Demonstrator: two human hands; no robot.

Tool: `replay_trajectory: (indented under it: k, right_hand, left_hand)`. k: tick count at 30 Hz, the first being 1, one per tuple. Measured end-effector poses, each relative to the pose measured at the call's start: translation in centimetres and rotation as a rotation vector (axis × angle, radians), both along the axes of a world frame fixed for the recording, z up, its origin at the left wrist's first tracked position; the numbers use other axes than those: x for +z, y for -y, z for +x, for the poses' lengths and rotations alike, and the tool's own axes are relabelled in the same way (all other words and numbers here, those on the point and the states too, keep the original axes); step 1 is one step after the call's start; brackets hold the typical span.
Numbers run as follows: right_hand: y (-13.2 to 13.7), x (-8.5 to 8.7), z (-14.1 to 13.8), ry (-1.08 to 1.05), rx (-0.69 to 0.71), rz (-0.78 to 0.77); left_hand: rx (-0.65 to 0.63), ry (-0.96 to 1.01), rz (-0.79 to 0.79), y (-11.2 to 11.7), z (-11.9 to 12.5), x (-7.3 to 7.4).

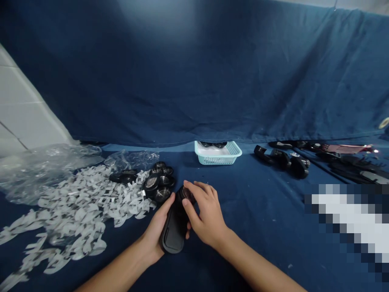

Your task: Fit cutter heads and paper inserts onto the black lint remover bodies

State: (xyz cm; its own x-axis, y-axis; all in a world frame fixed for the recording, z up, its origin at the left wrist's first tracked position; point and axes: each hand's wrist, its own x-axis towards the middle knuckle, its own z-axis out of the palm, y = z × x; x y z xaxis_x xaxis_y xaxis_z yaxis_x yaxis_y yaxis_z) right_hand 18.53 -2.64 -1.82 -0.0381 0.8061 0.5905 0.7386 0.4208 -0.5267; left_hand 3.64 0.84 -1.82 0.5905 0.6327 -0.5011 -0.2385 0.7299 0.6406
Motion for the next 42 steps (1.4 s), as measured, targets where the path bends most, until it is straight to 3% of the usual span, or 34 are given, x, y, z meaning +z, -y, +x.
replay_trajectory:
  k: [3, 7, 10, 13, 16, 22, 25, 28, 32, 36, 39, 42]
  right_hand:
    - [0.0, 0.6, 0.6, -0.087, 0.116, -0.014]
    - [0.0, 1.6, 1.3, -0.189, 0.155, -0.05]
    - [-0.1, 1.5, 1.4, -0.244, 0.12, -0.068]
    - [-0.2, 0.7, 1.2, -0.257, -0.012, -0.032]
    - [-0.2, 0.1, 1.1, -0.248, -0.081, 0.004]
    - [-0.1, 0.5, 1.6, -0.156, 0.043, -0.115]
    - [-0.2, 0.8, 1.5, -0.188, 0.015, -0.169]
    - [-0.2, 0.6, 1.2, -0.244, -0.114, -0.228]
    - [-0.4, -0.6, 1.3, -0.302, -0.21, -0.299]
    - [-0.8, -1.4, 1.8, -0.645, 0.057, -0.171]
    - [-0.7, -1.1, 1.9, -0.664, 0.317, -0.208]
    - [-0.4, -0.4, 1.8, -0.678, 0.419, -0.294]
  left_hand:
    - [-0.035, -0.042, 0.028, 0.2, 0.0, 0.0]
    - [-0.039, -0.096, 0.172, 0.7, 0.1, 0.1]
    - [0.002, -0.105, 0.375, 1.1, 0.2, 0.1]
    - [0.026, -0.122, 0.491, 1.2, 0.2, 0.0]
    - [0.024, -0.102, 0.462, 1.2, 0.3, 0.1]
    - [0.022, -0.106, 0.246, 1.0, 0.2, 0.6]
    - [0.08, -0.121, 0.336, 0.9, 0.2, 0.5]
    - [0.136, -0.148, 0.477, 0.9, 0.3, 0.2]
    - [0.107, -0.126, 0.454, 0.9, 0.3, 0.1]
    - [-0.059, -0.057, 0.194, 0.2, 0.0, 0.0]
    - [-0.192, 0.057, 0.026, -0.4, -0.4, -0.2]
    - [-0.322, 0.147, -0.063, -0.6, -0.7, -0.3]
